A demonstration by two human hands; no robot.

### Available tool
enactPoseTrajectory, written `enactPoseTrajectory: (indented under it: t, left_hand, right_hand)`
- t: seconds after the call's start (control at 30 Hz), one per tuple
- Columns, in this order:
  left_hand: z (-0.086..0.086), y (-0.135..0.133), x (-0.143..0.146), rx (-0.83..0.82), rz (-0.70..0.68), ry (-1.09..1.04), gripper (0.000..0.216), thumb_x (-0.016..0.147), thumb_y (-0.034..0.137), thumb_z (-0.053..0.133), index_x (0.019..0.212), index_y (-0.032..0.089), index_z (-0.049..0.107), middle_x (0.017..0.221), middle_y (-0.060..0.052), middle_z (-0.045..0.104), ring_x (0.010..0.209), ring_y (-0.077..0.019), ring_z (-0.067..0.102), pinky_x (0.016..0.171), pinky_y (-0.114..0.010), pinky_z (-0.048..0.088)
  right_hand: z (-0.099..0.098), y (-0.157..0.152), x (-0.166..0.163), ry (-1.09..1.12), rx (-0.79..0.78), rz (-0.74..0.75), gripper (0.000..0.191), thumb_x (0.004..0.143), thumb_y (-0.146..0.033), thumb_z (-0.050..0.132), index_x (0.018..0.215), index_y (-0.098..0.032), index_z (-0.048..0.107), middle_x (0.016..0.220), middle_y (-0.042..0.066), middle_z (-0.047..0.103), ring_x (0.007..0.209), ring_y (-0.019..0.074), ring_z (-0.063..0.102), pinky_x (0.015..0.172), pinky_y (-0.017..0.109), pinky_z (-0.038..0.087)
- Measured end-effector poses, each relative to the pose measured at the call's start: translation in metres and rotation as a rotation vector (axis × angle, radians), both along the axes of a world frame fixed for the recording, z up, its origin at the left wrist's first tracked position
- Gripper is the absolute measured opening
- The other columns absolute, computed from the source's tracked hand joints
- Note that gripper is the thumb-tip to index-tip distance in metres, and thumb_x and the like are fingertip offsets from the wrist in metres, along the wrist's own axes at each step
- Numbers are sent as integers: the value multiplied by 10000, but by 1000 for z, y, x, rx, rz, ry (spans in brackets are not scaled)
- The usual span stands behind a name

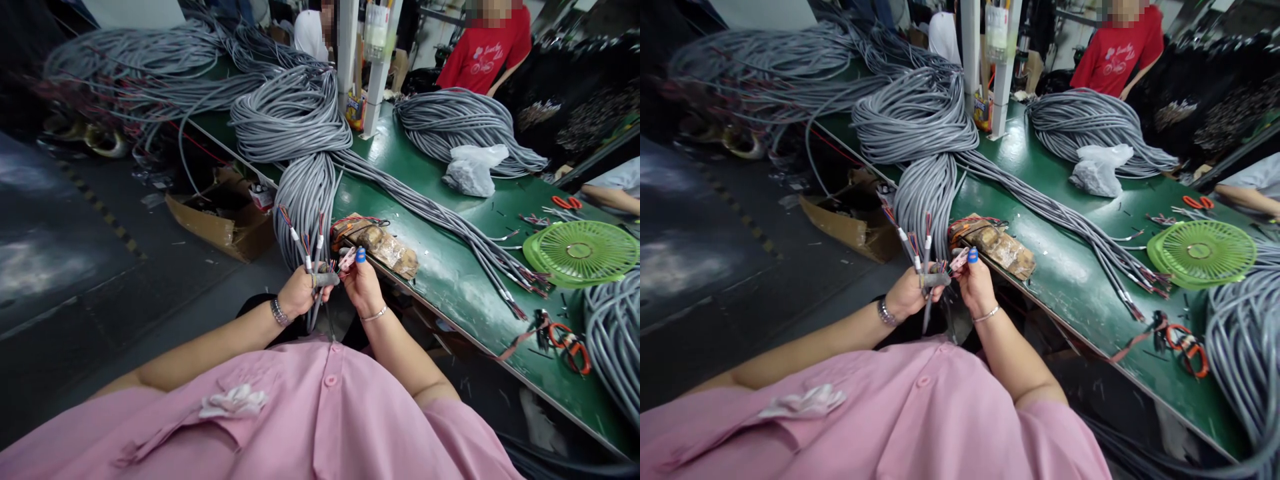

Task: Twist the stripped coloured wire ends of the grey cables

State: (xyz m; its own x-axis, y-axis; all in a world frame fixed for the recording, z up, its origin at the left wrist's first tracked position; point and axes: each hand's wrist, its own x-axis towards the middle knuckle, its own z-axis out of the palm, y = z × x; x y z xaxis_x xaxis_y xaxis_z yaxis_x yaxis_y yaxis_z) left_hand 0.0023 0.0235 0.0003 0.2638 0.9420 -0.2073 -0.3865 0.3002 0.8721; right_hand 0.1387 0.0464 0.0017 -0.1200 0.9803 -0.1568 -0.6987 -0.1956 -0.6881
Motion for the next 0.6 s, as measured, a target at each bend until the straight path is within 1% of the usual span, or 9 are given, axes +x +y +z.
enactPoseTrajectory:
  t: [0.1,0.2,0.3,0.4,0.5,0.6]
  left_hand:
    - [2,-2,0,-8,7,17,197,675,284,750,690,125,633,456,12,567,355,-85,474,345,-193,350]
    - [4,-5,-1,3,16,32,192,666,267,757,683,130,623,450,14,567,354,-90,480,349,-197,353]
    - [4,-11,-2,16,42,28,178,665,246,762,713,140,626,470,19,580,365,-94,486,361,-205,367]
    - [5,-15,-2,32,97,18,187,674,251,761,688,153,602,482,22,582,378,-97,496,373,-211,372]
    - [9,-16,0,51,146,19,194,694,258,748,664,148,591,478,18,570,388,-95,500,381,-208,357]
    - [13,-14,3,56,161,26,184,696,246,742,651,138,600,479,8,573,392,-91,499,383,-206,348]
  right_hand:
    - [-3,-2,1,21,-13,38,419,814,-571,604,852,-158,668,652,-9,561,531,82,436,492,198,401]
    - [-7,-3,4,27,-68,89,520,818,-657,521,855,-158,666,674,6,588,542,92,474,505,209,432]
    - [-8,-4,8,50,-94,144,579,814,-703,467,879,-163,668,756,30,637,580,103,519,537,227,464]
    - [-5,-5,10,57,-72,168,476,813,-624,556,918,-174,672,802,26,649,600,96,524,552,219,469]
    - [-1,-9,8,11,-33,88,349,799,-499,652,900,-165,676,729,-3,606,578,80,492,530,192,443]
    - [-1,-11,4,-38,-21,30,324,804,-485,647,858,-166,667,683,-15,576,550,78,459,516,198,425]
